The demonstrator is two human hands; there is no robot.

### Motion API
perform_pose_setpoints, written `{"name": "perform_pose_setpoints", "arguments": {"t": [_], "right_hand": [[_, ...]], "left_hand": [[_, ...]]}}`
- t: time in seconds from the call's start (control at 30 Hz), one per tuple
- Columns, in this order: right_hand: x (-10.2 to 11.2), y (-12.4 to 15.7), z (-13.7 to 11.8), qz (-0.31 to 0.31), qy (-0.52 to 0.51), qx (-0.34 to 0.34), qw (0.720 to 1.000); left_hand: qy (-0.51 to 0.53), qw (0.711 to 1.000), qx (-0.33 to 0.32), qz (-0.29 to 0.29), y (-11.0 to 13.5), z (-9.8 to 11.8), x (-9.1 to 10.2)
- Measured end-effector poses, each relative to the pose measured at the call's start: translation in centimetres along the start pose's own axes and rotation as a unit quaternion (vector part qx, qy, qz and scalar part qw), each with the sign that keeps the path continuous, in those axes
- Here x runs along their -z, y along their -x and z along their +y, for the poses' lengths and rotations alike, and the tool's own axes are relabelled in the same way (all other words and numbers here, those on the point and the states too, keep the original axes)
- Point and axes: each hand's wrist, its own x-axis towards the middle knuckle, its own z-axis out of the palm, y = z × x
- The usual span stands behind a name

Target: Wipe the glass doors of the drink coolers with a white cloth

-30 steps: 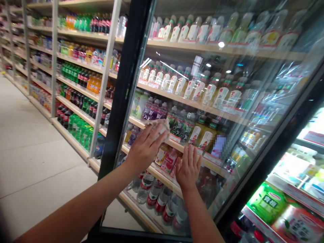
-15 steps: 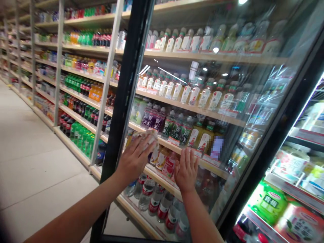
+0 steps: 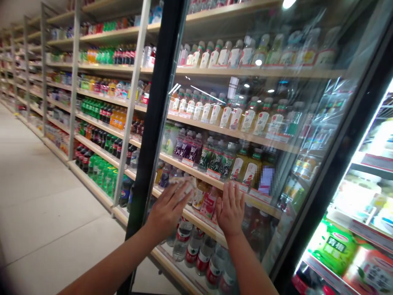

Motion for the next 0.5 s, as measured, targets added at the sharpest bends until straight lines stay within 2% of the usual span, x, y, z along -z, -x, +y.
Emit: {"name": "perform_pose_setpoints", "arguments": {"t": [0.07,0.13,0.27,0.37,0.5], "right_hand": [[0.0,0.0,0.0,0.000,0.000,0.002,1.000],[0.0,0.0,0.0,-0.001,0.001,0.002,1.000],[0.0,0.0,0.0,-0.003,0.008,-0.001,1.000],[0.0,0.0,0.0,-0.001,0.007,0.003,1.000],[0.5,-0.2,0.1,-0.002,-0.012,0.003,1.000]], "left_hand": [[0.015,0.999,-0.039,-0.032,1.0,0.6,-0.3],[0.022,0.997,-0.055,-0.044,0.6,0.3,-0.2],[-0.001,1.000,0.016,-0.009,-2.2,-1.2,0.8],[-0.013,0.998,0.068,0.000,-2.4,-0.8,0.7],[-0.004,1.000,-0.006,-0.020,-1.5,-0.1,-0.1]]}}
